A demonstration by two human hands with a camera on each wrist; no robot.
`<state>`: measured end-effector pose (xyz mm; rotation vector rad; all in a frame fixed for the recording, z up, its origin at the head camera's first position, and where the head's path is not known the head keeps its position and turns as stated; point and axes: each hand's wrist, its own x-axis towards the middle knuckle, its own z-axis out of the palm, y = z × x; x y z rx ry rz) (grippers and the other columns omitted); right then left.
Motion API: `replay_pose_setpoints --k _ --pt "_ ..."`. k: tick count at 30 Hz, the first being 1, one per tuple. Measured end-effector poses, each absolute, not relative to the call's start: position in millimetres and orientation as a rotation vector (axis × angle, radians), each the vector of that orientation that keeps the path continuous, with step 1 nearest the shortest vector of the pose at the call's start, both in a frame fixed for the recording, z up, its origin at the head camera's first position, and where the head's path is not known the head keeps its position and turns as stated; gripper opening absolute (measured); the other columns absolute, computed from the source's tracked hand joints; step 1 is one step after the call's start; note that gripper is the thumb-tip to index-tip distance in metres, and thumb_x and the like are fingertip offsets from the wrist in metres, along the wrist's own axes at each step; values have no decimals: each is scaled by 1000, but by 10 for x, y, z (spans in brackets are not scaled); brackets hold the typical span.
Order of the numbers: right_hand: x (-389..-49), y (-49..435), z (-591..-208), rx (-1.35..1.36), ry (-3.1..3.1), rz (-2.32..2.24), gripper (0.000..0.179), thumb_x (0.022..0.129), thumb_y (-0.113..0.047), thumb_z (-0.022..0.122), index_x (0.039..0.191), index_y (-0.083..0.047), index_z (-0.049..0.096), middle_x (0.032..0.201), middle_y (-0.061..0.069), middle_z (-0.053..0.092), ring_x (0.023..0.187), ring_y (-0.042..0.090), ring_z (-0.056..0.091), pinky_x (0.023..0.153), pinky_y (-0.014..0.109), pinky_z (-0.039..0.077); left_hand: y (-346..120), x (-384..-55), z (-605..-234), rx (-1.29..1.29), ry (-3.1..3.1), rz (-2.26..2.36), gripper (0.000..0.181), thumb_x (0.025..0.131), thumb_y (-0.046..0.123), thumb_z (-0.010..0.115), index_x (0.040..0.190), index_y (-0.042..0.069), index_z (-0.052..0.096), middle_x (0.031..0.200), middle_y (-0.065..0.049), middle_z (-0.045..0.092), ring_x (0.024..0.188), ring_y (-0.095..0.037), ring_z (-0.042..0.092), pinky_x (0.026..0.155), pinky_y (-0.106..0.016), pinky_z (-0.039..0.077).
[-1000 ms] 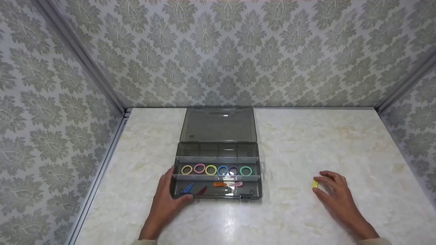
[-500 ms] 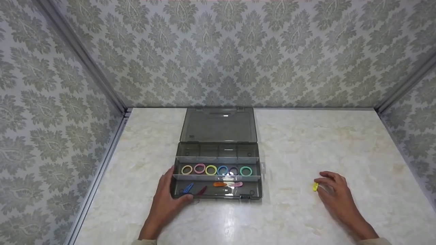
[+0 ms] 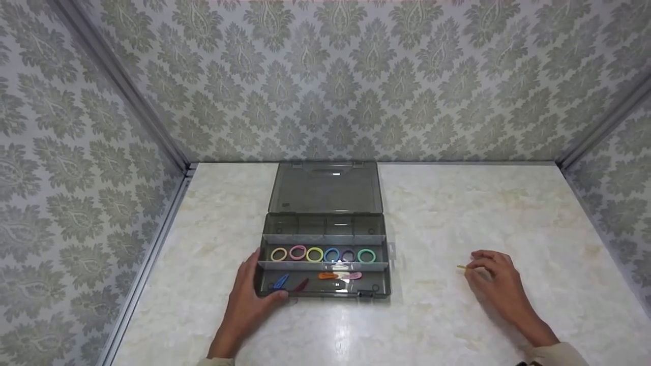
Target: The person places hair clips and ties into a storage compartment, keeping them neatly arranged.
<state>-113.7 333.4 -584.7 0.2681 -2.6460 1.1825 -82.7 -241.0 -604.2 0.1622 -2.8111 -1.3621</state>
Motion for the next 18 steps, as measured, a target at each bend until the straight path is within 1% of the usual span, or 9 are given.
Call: replay_pose_setpoints --k 2,6,11,14,18 --pt "-1161 3282 -5826 293 -2629 1198 13 98 1 82 98 -12 80 133 14 69 129 21 49 98 -1 37 -2407 -832 -6040 162 -2814 -1363 131 77 72 92 177 28 19 178 -9 27 165 -37 27 133 -64 25" --pt "-1246 3144 -5807 345 -2596 1190 16 94 6 84 97 -9 80 129 16 71 127 23 52 98 2 38 -2403 -839 -6042 183 -2826 -1365 131 77 72 91 177 28 19 179 -10 26 166 -37 25 133 -65 24" --pt "-1370 2967 -5792 436 -2553 1153 20 91 9 85 95 -10 80 124 15 73 124 28 56 98 13 40 -2401 -840 -6059 211 -2837 -1367 133 76 74 91 177 29 18 179 -11 25 166 -38 25 133 -66 23" --pt "-1431 2868 -5782 498 -2530 1152 20 91 8 85 94 -10 80 122 17 73 123 32 57 100 18 41 -2403 -846 -6063 209 -2847 -1352 132 77 74 90 177 28 18 178 -12 25 165 -39 25 133 -65 23" --pt "-1494 2741 -5753 546 -2524 1161 18 93 5 85 94 -12 79 121 18 72 122 32 58 101 19 41 -2394 -864 -6045 205 -2853 -1348 133 76 74 90 177 28 18 178 -12 25 165 -38 26 133 -65 24"
